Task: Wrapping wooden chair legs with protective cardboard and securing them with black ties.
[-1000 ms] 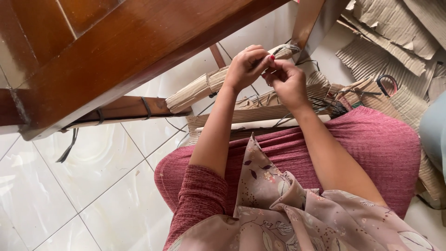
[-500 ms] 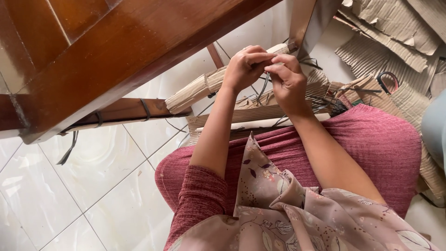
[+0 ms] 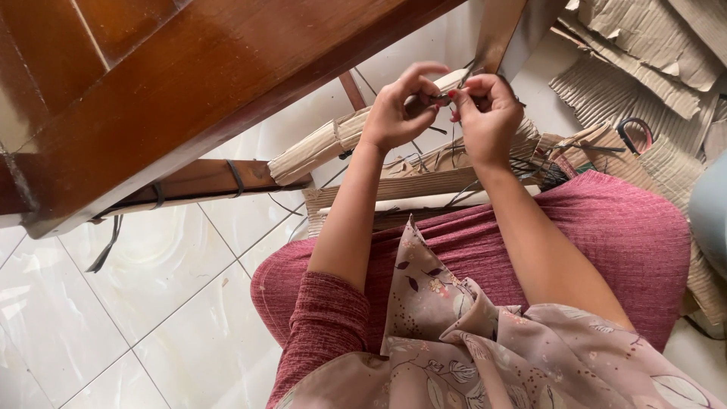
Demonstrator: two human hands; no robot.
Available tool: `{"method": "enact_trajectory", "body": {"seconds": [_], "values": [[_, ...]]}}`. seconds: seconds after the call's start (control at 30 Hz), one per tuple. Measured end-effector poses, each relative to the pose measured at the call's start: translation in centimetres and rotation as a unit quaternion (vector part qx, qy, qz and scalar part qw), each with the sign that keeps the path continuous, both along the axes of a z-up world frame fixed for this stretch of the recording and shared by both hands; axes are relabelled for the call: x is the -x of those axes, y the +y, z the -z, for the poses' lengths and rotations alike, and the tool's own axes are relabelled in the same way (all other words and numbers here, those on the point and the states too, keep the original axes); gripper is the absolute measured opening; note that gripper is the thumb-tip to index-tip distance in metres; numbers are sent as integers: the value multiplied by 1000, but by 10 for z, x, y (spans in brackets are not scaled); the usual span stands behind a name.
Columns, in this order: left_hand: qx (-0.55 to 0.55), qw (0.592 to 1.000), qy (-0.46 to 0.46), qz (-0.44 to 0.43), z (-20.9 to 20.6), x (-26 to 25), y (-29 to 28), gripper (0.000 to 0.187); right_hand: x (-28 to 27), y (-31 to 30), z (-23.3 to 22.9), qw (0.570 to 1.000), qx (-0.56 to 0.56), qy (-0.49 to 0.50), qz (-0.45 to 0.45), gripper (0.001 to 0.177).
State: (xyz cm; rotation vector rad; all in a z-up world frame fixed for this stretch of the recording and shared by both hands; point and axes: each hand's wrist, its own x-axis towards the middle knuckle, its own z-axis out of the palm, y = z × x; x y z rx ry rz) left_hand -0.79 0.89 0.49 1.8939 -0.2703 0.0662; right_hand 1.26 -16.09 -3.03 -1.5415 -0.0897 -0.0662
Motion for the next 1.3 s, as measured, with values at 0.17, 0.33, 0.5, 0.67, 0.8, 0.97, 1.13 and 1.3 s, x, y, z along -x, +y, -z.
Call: {"method": "enact_trajectory", "body": {"seconds": [0.17, 0.33, 0.5, 0.67, 0.8, 0.97, 1.13, 1.3], "values": [[17, 999, -2, -38, -5, 1, -2, 56, -2, 2, 3, 990, 79, -113, -16, 9], [56, 997, -10, -52, -2, -1, 0, 51, -4, 0, 5, 962, 153, -219, -66, 12], [107, 993, -36, -43, 9, -4, 4, 33, -6, -1, 10, 958, 164, -198, -128, 12], [111, 992, -42, -53, 9, -5, 3, 18, -5, -3, 10, 971, 117, -91, -186, 9], [48, 995, -75, -52, 11, -7, 4, 23, -3, -2, 8, 975, 86, -43, -199, 9], [52, 997, -54, -21, 2, -5, 3, 22, -2, -6, -1, 984, 32, 53, -166, 13], [64, 997, -31, 0, 3, -5, 3, 26, -2, -6, -2, 988, 41, 34, -145, 11], [91, 992, -83, -30, 13, -8, 4, 9, -3, -4, 2, 987, 67, -73, -126, 7]]}}
